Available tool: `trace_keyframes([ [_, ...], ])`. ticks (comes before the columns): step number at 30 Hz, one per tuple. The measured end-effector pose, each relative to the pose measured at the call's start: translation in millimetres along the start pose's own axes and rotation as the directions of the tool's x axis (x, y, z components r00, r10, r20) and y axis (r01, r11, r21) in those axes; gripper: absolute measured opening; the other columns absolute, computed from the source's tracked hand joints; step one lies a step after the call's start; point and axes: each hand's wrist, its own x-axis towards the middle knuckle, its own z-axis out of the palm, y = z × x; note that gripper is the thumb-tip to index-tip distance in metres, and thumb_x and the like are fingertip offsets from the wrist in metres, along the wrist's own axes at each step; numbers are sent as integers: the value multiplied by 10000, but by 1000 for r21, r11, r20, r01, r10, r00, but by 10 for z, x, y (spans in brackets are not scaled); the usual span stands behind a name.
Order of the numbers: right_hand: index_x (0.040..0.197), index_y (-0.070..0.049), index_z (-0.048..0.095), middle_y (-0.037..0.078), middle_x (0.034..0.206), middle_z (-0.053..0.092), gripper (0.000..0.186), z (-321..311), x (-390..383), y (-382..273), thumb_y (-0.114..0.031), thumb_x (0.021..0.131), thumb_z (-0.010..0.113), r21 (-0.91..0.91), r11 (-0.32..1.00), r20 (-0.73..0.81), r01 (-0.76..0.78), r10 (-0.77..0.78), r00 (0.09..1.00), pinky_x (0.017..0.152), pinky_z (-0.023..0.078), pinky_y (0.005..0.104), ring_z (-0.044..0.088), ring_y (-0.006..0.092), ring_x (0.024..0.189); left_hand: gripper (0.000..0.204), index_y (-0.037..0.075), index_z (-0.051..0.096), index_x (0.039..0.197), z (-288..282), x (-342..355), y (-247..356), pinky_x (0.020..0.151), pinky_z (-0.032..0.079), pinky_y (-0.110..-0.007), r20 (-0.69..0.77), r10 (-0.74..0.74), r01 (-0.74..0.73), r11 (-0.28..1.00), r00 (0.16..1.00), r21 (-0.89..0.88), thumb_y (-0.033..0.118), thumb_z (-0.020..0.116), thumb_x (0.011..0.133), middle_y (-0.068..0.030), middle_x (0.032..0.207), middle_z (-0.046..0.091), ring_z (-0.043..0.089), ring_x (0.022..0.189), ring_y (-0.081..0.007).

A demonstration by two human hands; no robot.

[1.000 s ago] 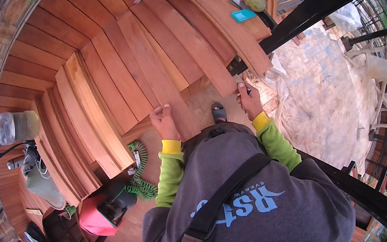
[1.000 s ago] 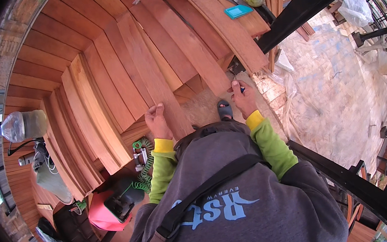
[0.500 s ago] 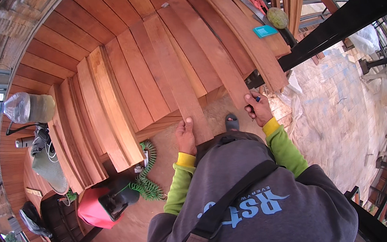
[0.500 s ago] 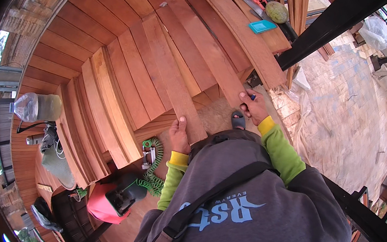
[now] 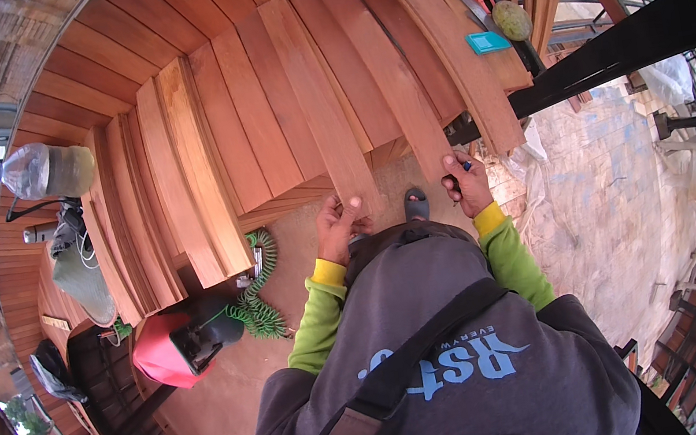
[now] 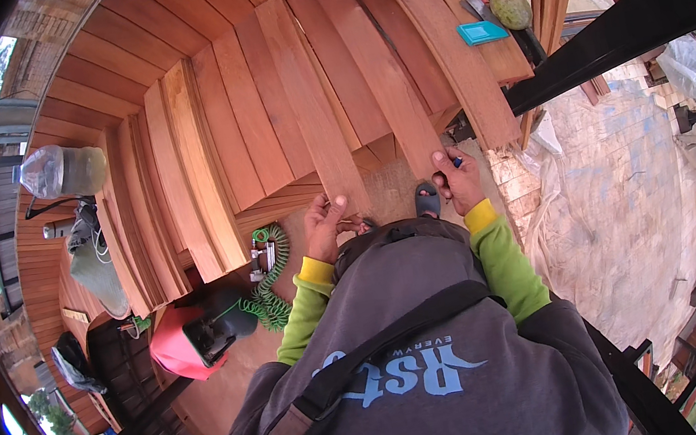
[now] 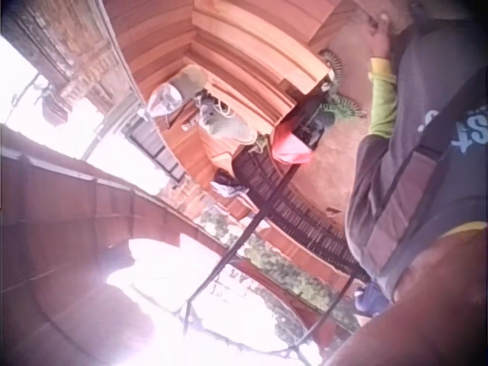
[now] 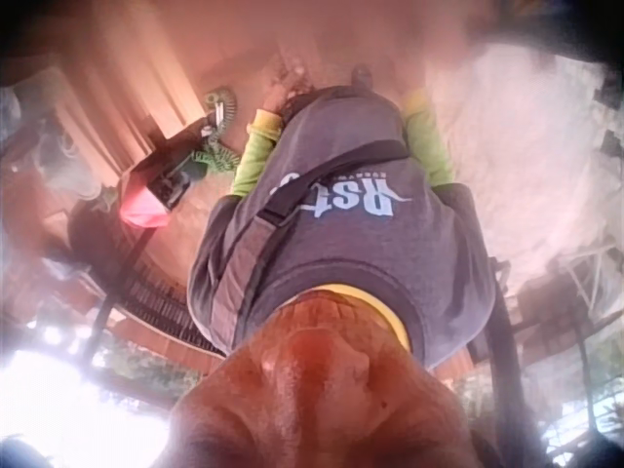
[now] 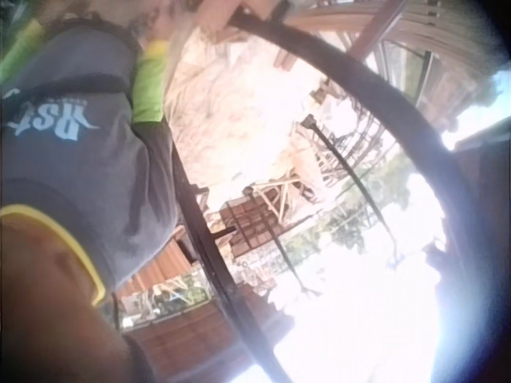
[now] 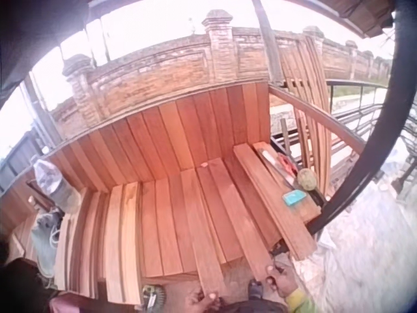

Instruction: The person installs wooden planks onto a curved wooden wall. They pick up planks, align them with existing ones, and use a metal square and a blue marker to mark positions on the wood.

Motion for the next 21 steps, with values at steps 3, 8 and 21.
trace_keyframes([
  [3,933,-34,586,-16,640,502,174,-6,2,-8,-196,891,636,23,1000,15,-14,14,1000,347,289,182,461,57,481,315,-30,520,1076,-82,-177,-175,576,527,-281,96,54,-57,998,994,26,187,642,883,-110,807,634,623,649,-180],
  [8,912,-26,582,16,661,538,227,-5,39,-55,-245,894,636,30,998,-55,-59,60,997,336,282,185,489,80,477,275,-25,523,1065,-14,-109,-300,584,520,-269,78,100,-104,994,992,45,166,625,894,-97,802,632,616,651,-162],
  [21,923,-21,587,50,716,579,331,-177,111,-60,-350,904,608,-11,995,98,-95,96,991,340,278,186,522,96,530,230,18,625,886,-115,-87,-475,530,468,-245,22,382,-292,667,924,686,241,675,869,-38,689,622,563,574,-93],
])
